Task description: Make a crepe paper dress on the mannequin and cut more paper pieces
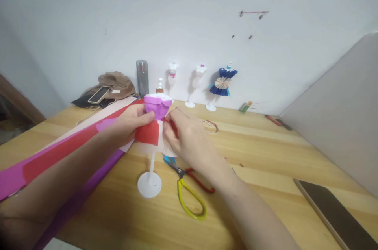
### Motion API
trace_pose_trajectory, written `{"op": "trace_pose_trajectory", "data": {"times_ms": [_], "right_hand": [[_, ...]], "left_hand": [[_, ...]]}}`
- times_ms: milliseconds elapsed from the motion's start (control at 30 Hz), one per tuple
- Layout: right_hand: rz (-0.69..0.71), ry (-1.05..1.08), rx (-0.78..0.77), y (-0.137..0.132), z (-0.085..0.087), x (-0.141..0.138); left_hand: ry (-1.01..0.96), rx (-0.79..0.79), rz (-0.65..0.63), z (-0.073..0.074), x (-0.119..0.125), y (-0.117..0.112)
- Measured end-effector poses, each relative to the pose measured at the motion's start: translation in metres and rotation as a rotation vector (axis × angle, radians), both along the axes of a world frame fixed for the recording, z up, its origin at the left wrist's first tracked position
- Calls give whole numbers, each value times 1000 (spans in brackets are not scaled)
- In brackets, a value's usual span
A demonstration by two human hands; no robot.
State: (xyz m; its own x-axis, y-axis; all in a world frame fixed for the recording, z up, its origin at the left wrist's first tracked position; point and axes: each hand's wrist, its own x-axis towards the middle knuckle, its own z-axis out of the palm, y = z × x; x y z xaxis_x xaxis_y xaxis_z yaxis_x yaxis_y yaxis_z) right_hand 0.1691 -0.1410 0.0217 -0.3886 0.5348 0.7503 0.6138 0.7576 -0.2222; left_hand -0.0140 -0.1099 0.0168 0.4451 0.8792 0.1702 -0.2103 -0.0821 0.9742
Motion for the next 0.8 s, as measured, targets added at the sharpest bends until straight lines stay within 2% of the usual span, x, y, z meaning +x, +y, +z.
{"op": "trace_pose_trajectory", "data": {"times_ms": [267, 500, 800], "right_hand": [[1, -138, 63, 0, -4, 3], [-94, -290, 164, -9, -3, 2], [-156, -190, 57, -20, -1, 2]], "left_hand": [[8, -119, 1, 4, 0, -1], [49, -52, 77, 4, 1, -2], [83, -47, 106, 7, 1, -3]]}}
